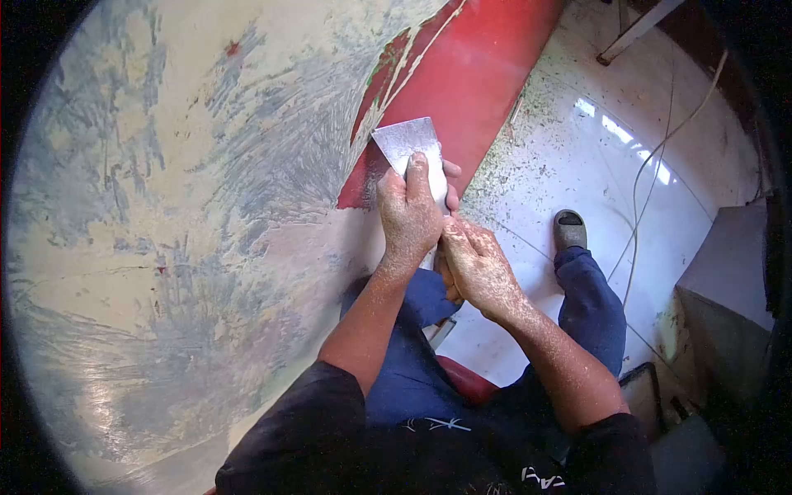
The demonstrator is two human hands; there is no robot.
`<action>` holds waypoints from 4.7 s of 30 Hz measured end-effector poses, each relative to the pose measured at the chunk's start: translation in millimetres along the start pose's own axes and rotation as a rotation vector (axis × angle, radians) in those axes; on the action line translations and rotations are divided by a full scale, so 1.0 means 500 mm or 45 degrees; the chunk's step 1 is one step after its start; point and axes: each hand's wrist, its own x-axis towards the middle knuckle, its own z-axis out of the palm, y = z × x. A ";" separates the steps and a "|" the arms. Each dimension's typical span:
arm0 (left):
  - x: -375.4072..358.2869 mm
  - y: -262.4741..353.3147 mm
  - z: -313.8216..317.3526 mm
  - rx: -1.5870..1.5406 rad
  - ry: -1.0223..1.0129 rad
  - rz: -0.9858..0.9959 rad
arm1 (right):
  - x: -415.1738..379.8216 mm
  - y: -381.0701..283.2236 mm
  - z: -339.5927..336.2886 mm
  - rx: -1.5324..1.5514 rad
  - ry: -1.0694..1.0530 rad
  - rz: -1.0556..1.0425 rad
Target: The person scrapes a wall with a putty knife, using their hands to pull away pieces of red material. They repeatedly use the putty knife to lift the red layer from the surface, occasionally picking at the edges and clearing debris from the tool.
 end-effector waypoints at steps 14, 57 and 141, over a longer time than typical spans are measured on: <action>-0.050 0.024 -0.062 0.318 0.030 -0.032 | -0.019 0.056 0.051 0.539 -0.368 0.081; -0.026 0.063 -0.016 0.259 0.122 -0.110 | -0.034 -0.032 0.033 0.527 -0.203 0.135; -0.021 0.056 -0.033 0.416 0.139 0.017 | 0.007 -0.014 0.029 0.386 -0.284 0.022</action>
